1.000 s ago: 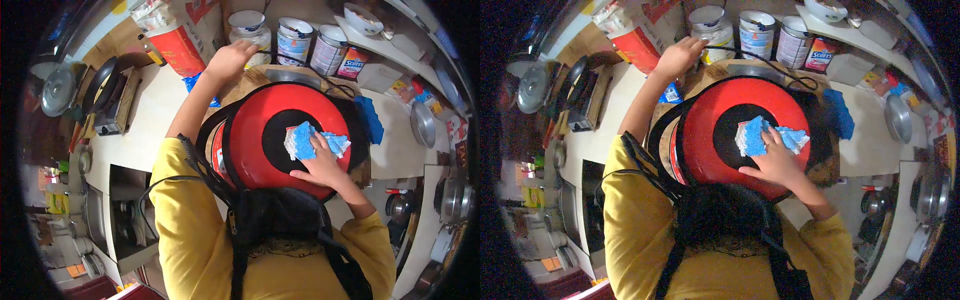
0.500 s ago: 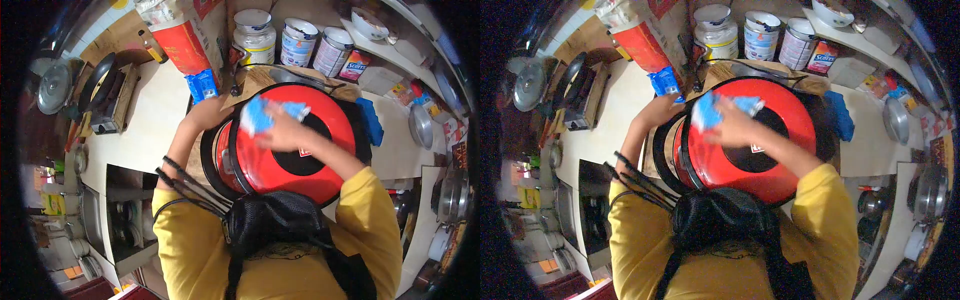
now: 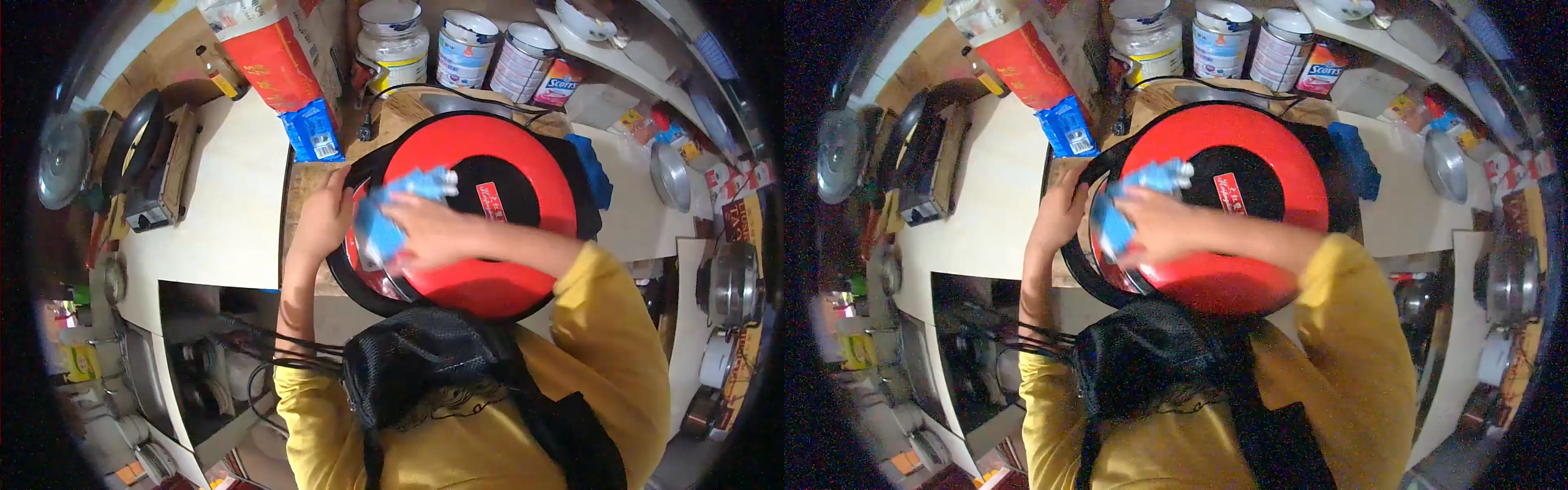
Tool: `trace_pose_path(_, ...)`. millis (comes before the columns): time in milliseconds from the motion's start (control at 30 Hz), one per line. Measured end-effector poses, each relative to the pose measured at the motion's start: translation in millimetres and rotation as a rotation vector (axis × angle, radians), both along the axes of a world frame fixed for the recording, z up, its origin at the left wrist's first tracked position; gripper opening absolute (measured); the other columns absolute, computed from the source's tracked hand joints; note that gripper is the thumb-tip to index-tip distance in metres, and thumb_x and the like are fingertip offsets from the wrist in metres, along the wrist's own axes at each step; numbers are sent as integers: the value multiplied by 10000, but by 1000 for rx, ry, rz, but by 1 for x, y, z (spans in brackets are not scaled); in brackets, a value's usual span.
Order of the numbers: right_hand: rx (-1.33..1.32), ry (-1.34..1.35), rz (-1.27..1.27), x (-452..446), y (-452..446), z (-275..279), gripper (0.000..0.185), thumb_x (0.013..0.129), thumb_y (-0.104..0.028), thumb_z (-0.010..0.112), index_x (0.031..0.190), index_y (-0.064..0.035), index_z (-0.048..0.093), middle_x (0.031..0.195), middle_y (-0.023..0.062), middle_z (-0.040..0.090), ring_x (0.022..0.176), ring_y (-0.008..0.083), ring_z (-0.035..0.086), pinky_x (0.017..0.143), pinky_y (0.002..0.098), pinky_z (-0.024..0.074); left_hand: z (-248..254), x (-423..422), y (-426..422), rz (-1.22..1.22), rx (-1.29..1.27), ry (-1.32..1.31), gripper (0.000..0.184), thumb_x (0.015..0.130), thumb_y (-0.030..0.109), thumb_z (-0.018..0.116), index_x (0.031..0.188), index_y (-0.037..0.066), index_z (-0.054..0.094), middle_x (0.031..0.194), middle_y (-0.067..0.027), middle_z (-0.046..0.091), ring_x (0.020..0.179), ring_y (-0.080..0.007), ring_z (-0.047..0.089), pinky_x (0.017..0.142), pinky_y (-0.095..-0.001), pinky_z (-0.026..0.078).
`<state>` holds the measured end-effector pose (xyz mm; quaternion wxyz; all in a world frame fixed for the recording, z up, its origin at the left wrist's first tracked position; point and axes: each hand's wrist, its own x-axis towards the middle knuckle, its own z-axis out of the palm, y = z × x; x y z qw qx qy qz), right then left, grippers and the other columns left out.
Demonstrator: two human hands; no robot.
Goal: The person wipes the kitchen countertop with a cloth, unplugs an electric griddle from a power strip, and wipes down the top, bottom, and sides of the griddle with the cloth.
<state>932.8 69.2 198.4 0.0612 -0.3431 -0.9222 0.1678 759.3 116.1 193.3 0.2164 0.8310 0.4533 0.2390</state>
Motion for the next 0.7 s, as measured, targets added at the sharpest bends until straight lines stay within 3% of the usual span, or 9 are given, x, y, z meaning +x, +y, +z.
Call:
trace_pose_path(67,174,79,-57,-5,46,-15,392,696,-411,439,691,-47,584,944,200,467,967,305,387,859,406,239,-10,-4,1,105,-213,-250,306,731,77,373,1019,-25,398,847,-244,484,816,-337,483,694,-369,376)
trace_pose_path(267,149,3,-15,7,-8,-8,291,707,-332,442,753,-81,581,981,168,458,950,295,398,863,402,240,-4,-3,-3,212,-394,-268,290,729,71,360,995,-31,413,801,-246,506,784,-351,495,689,-364,378)
trace_pose_path(300,-8,119,-16,3,-24,3,278,705,-321,453,773,-78,569,993,161,449,938,285,406,845,386,272,-9,-4,-2,190,-305,-279,291,728,73,363,994,-35,413,807,-250,503,794,-350,493,697,-365,376)
trace_pose_path(433,82,116,244,0,-35,-11,363,644,-311,531,840,-7,496,891,168,479,890,298,431,770,360,345,-15,-3,2,158,-224,-303,300,726,75,366,997,-47,408,873,-268,475,833,-361,472,723,-374,363)
trace_pose_path(500,-6,238,-152,-4,-22,-1,424,601,-300,560,860,19,454,834,175,483,825,316,453,723,373,364,-16,-3,2,135,-242,-317,304,724,74,367,999,-49,405,892,-271,467,837,-366,466,727,-377,360)
trace_pose_path(567,141,51,-340,10,26,-4,404,616,-333,539,842,-8,456,798,153,479,769,298,456,651,394,357,-13,-2,2,128,-243,-256,316,718,73,373,1010,-46,399,893,-270,465,827,-375,464,720,-385,360)
trace_pose_path(600,349,-26,-299,30,45,-8,455,679,-357,496,971,-12,441,1018,163,431,966,284,387,767,400,311,-5,-3,0,124,-253,-196,325,714,67,376,1018,-44,393,865,-273,472,819,-377,467,705,-392,365)
trace_pose_path(667,409,-80,-489,65,69,-23,384,724,-369,428,929,-47,470,1039,125,432,1006,259,361,784,413,294,-14,-6,2,66,-70,-158,303,732,47,363,1029,-6,393,759,-187,497,630,-205,515,553,-271,397)
trace_pose_path(700,359,-122,-507,74,71,-21,391,729,-384,415,917,-46,473,1038,119,434,1009,259,359,785,418,292,-5,-4,1,68,-123,-148,318,725,46,361,1035,-23,385,797,-228,490,710,-285,501,609,-332,386)
